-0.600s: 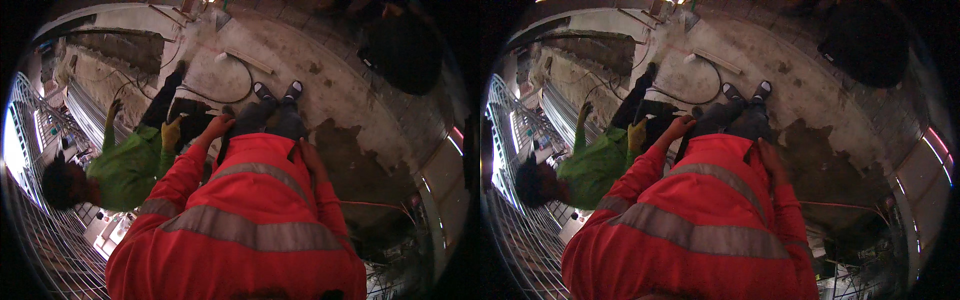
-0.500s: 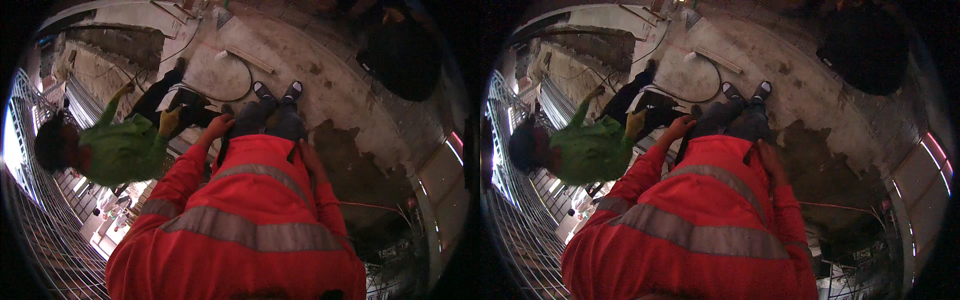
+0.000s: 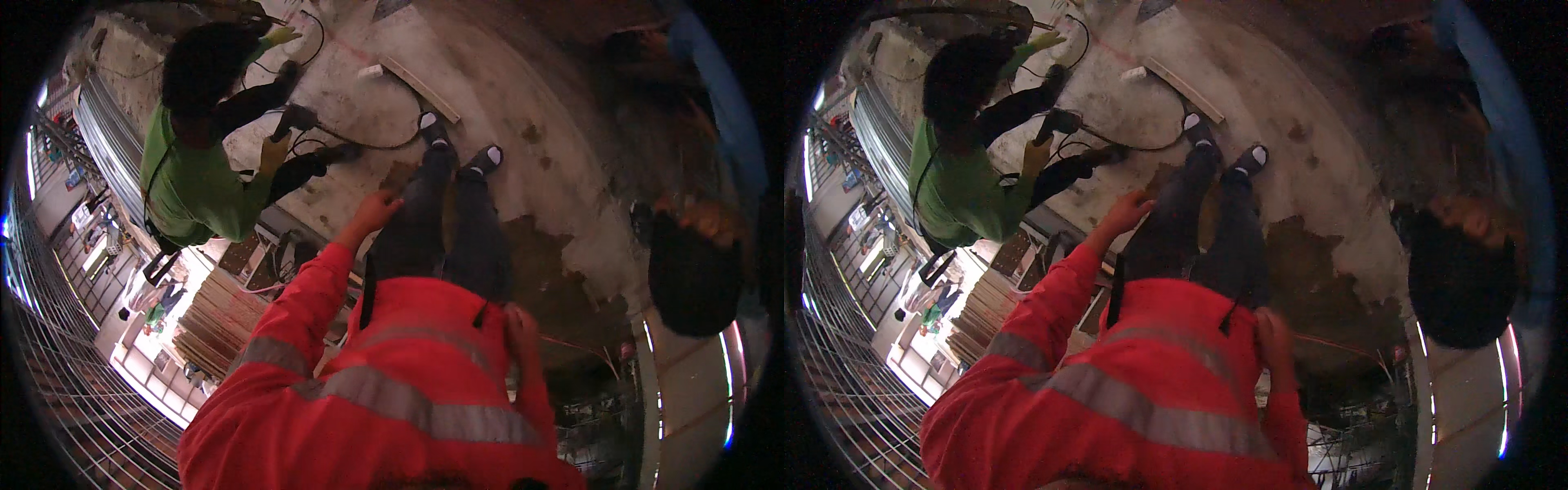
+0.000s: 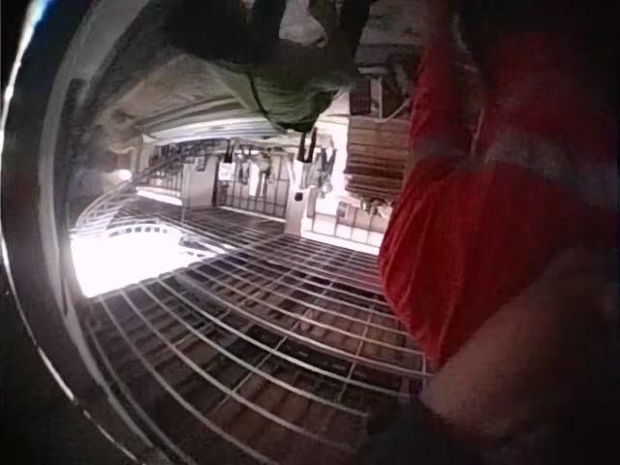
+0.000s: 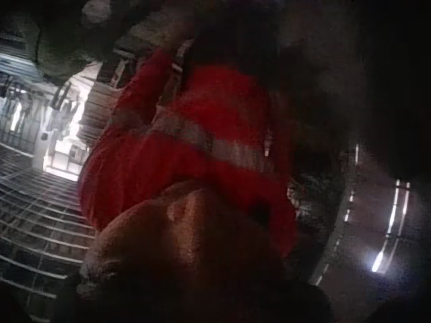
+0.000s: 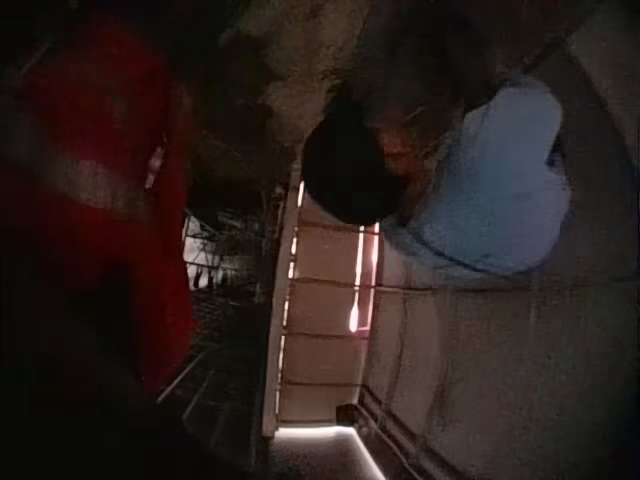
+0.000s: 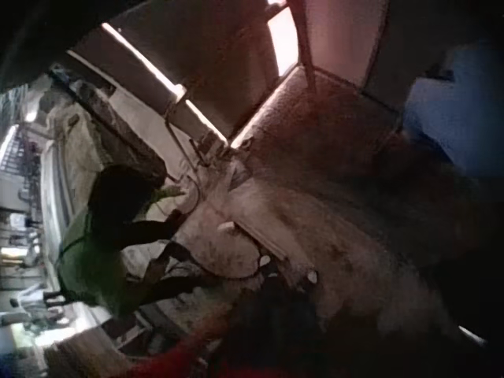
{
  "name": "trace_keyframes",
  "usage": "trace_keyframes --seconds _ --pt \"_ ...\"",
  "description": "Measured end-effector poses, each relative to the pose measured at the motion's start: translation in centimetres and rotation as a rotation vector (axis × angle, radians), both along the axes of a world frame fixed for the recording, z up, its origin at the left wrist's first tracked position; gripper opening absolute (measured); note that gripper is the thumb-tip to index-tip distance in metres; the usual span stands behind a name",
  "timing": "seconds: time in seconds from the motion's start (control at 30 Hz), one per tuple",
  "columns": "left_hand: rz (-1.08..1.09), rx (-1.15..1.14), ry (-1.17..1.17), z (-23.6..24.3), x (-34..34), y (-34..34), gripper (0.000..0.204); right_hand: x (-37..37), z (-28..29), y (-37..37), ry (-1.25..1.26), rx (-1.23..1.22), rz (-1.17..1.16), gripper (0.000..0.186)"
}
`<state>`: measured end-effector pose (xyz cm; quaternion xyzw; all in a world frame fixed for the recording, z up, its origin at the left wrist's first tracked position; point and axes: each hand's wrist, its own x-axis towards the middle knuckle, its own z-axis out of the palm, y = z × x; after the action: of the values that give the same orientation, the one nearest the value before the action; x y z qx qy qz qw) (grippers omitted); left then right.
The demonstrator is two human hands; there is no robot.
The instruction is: The person uses a teal corded rotary hammer drill to drill into a concrete floor. They hold the tool with both hands, applying downward pressure as the drill bit penetrates the surface. The camera shakes significantly due to the tool's operation.
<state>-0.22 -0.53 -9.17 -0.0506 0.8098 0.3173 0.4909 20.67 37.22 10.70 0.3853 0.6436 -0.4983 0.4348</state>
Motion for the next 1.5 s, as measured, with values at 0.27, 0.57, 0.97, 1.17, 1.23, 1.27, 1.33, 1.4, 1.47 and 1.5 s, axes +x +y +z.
trace_keyframes --seconds 0.27,0.57,0.97,1.17,1.23,1.27,1.33,1.4,1.47,1.5 --pt "0.052 -0.049 -0.046 -9.1 -7.1 -1.7 0.043 -13.3 -6.1 0.0 -0.067 0.273 -0.321 0.03" --pt "0.182 -0.094 0.044 -11.2 -12.0 2.3 0.043 -25.9 -24.3 -4.6 0.234 0.085 0.027 0.029" --pt "0.442 0.019 -0.133 -11.8 -13.5 12.0 0.04 -28.5 -28.1 -0.9 0.118 0.056 0.407 0.029" --pt "0.218 -0.139 -0.234 -13.3 -9.9 13.3 0.048 -28.7 -29.5 0.1 0.291 0.159 0.486 0.026" --pt "0.037 -0.246 -0.285 -13.5 -7.0 13.4 0.052 -28.2 -31.2 0.3 0.433 0.222 0.536 0.024" --pt "-0.055 -0.302 -0.308 -13.4 -5.3 13.3 0.054 -28.2 -31.9 0.4 0.479 0.254 0.566 0.022" --pt "-0.122 -0.276 -0.258 -13.2 -2.0 12.9 0.054 -27.7 -33.6 0.9 0.499 0.303 0.583 0.02" --pt "-0.155 -0.268 -0.198 -13.3 -0.4 13.0 0.052 -26.3 -35.5 1.2 0.442 0.341 0.55 0.019" --pt "-0.144 -0.295 -0.123 -13.1 -1.1 12.9 0.049 -25.9 -36.2 0.6 0.376 0.33 0.506 0.019" --pt "-0.128 -0.302 -0.137 -13.5 -1.4 12.6 0.047 -25.7 -36.6 0.3 0.346 0.324 0.484 0.019"
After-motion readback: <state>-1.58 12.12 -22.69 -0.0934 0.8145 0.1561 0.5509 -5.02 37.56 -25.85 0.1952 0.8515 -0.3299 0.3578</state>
